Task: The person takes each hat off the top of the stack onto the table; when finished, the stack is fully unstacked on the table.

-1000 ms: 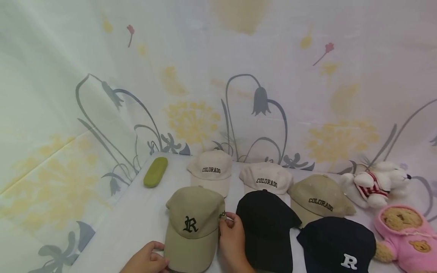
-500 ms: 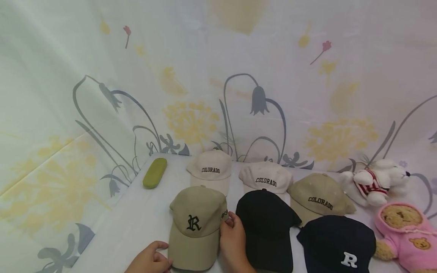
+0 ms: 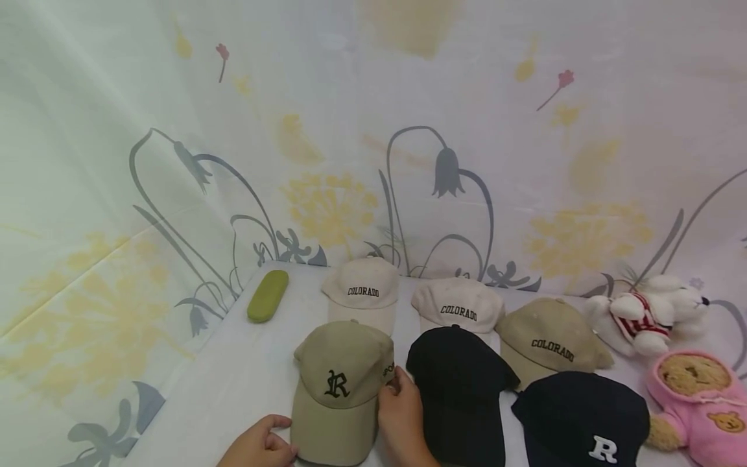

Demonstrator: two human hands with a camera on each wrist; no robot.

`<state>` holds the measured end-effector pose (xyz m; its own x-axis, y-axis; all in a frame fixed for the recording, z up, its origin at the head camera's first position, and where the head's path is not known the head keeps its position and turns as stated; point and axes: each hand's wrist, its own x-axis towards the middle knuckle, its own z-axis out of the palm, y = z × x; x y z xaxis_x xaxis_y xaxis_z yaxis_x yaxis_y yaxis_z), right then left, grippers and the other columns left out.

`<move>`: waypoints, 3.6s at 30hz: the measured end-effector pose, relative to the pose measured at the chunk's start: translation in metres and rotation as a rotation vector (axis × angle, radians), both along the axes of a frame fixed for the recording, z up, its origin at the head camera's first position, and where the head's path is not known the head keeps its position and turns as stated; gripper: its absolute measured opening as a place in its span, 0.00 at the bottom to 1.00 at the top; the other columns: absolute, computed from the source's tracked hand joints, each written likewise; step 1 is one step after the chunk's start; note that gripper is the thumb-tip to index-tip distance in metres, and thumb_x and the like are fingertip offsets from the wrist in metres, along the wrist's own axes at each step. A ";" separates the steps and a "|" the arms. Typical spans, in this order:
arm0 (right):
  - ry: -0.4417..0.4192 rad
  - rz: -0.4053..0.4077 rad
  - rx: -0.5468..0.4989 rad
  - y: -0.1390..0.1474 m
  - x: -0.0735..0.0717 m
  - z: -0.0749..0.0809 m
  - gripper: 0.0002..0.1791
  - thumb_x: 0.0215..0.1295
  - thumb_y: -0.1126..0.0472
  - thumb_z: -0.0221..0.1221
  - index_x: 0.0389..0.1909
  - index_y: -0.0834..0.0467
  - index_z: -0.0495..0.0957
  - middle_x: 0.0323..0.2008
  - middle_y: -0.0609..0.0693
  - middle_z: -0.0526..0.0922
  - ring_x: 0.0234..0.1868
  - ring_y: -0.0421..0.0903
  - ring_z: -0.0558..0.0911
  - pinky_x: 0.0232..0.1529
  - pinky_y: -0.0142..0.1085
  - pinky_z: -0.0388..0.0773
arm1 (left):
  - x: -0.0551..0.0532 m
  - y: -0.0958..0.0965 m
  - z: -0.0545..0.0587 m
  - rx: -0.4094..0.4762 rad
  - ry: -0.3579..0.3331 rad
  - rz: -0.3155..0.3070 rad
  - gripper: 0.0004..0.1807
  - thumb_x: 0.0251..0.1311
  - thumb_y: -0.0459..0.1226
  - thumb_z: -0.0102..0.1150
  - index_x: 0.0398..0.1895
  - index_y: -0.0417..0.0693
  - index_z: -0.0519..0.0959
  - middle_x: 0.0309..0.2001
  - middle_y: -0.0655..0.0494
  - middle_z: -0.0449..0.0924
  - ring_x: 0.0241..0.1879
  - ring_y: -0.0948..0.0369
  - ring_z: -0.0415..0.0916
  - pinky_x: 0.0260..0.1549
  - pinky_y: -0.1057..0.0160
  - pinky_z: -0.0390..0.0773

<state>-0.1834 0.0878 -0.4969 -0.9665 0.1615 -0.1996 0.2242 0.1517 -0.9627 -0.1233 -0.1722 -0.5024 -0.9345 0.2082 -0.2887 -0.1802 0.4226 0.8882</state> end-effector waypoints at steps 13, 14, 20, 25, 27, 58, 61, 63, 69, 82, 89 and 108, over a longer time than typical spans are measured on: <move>0.032 0.025 0.035 0.004 -0.004 0.006 0.34 0.73 0.70 0.49 0.76 0.77 0.55 0.72 0.76 0.65 0.73 0.69 0.68 0.69 0.60 0.71 | -0.003 0.003 0.008 0.030 -0.022 -0.015 0.28 0.66 0.39 0.67 0.59 0.26 0.70 0.27 0.57 0.85 0.28 0.60 0.84 0.33 0.61 0.83; 0.037 0.019 0.053 0.004 -0.004 0.006 0.33 0.72 0.70 0.50 0.76 0.76 0.56 0.70 0.76 0.67 0.70 0.67 0.71 0.67 0.58 0.74 | -0.004 0.003 0.008 0.030 -0.022 -0.019 0.28 0.67 0.40 0.67 0.58 0.26 0.71 0.28 0.56 0.85 0.28 0.60 0.84 0.33 0.61 0.83; 0.044 -0.037 0.194 0.004 0.000 0.011 0.30 0.69 0.66 0.54 0.72 0.68 0.67 0.63 0.69 0.70 0.56 0.58 0.75 0.48 0.45 0.81 | -0.008 -0.003 0.011 0.006 -0.044 -0.021 0.25 0.69 0.41 0.64 0.57 0.28 0.74 0.29 0.55 0.84 0.29 0.60 0.83 0.33 0.60 0.83; 0.040 -0.056 0.177 0.009 0.000 0.022 0.24 0.71 0.65 0.55 0.67 0.64 0.72 0.63 0.65 0.73 0.58 0.59 0.77 0.49 0.46 0.81 | -0.017 -0.010 0.020 -0.053 -0.038 0.029 0.23 0.71 0.44 0.62 0.55 0.32 0.76 0.33 0.56 0.84 0.32 0.60 0.82 0.35 0.58 0.83; 0.045 -0.061 0.184 0.013 -0.002 0.027 0.22 0.72 0.64 0.56 0.65 0.62 0.74 0.61 0.62 0.75 0.58 0.56 0.78 0.49 0.45 0.80 | -0.021 -0.015 0.024 -0.095 -0.005 0.061 0.22 0.72 0.46 0.61 0.55 0.35 0.77 0.33 0.56 0.84 0.32 0.60 0.82 0.36 0.58 0.82; -0.035 0.294 0.301 0.013 -0.126 0.077 0.30 0.78 0.55 0.57 0.75 0.63 0.66 0.68 0.66 0.73 0.67 0.64 0.76 0.65 0.61 0.73 | -0.187 -0.002 0.061 -0.355 0.197 0.014 0.21 0.69 0.42 0.65 0.58 0.39 0.79 0.54 0.42 0.83 0.45 0.50 0.81 0.42 0.50 0.82; -0.092 0.276 0.346 0.012 -0.135 0.070 0.31 0.78 0.54 0.57 0.75 0.64 0.65 0.70 0.67 0.72 0.67 0.65 0.75 0.66 0.62 0.73 | -0.200 0.006 0.057 -0.422 0.193 -0.036 0.24 0.66 0.43 0.69 0.60 0.39 0.79 0.57 0.40 0.82 0.49 0.48 0.81 0.47 0.48 0.81; -0.120 0.278 0.376 0.012 -0.141 0.064 0.33 0.78 0.53 0.57 0.76 0.65 0.64 0.72 0.68 0.70 0.70 0.66 0.73 0.67 0.61 0.72 | -0.205 0.010 0.054 -0.452 0.187 -0.055 0.25 0.66 0.43 0.69 0.60 0.38 0.78 0.59 0.39 0.81 0.52 0.47 0.80 0.50 0.48 0.81; -0.140 0.318 0.473 0.014 -0.151 0.049 0.37 0.77 0.52 0.57 0.74 0.74 0.61 0.74 0.72 0.65 0.74 0.68 0.67 0.72 0.59 0.68 | -0.216 0.023 0.046 -0.320 0.101 -0.019 0.25 0.70 0.39 0.64 0.65 0.35 0.76 0.53 0.40 0.83 0.44 0.53 0.82 0.46 0.54 0.82; -0.149 0.278 0.453 0.020 -0.148 0.039 0.27 0.71 0.58 0.62 0.58 0.78 0.76 0.64 0.71 0.77 0.57 0.62 0.80 0.56 0.52 0.81 | -0.218 0.031 0.042 -0.049 -0.017 0.001 0.22 0.75 0.36 0.58 0.68 0.37 0.75 0.68 0.41 0.75 0.61 0.47 0.81 0.58 0.53 0.82; -0.165 0.281 0.421 0.020 -0.143 0.040 0.29 0.69 0.59 0.62 0.59 0.80 0.73 0.62 0.71 0.76 0.51 0.59 0.80 0.50 0.49 0.81 | -0.215 0.025 0.036 -0.009 -0.036 0.022 0.21 0.74 0.38 0.59 0.64 0.36 0.77 0.64 0.40 0.77 0.62 0.47 0.80 0.58 0.53 0.82; 0.086 0.279 0.396 0.042 -0.102 0.078 0.27 0.81 0.51 0.51 0.73 0.60 0.69 0.68 0.63 0.74 0.65 0.62 0.77 0.60 0.55 0.80 | -0.189 -0.010 0.053 -0.158 0.161 -0.023 0.20 0.79 0.42 0.52 0.64 0.38 0.76 0.60 0.41 0.79 0.53 0.50 0.83 0.51 0.53 0.84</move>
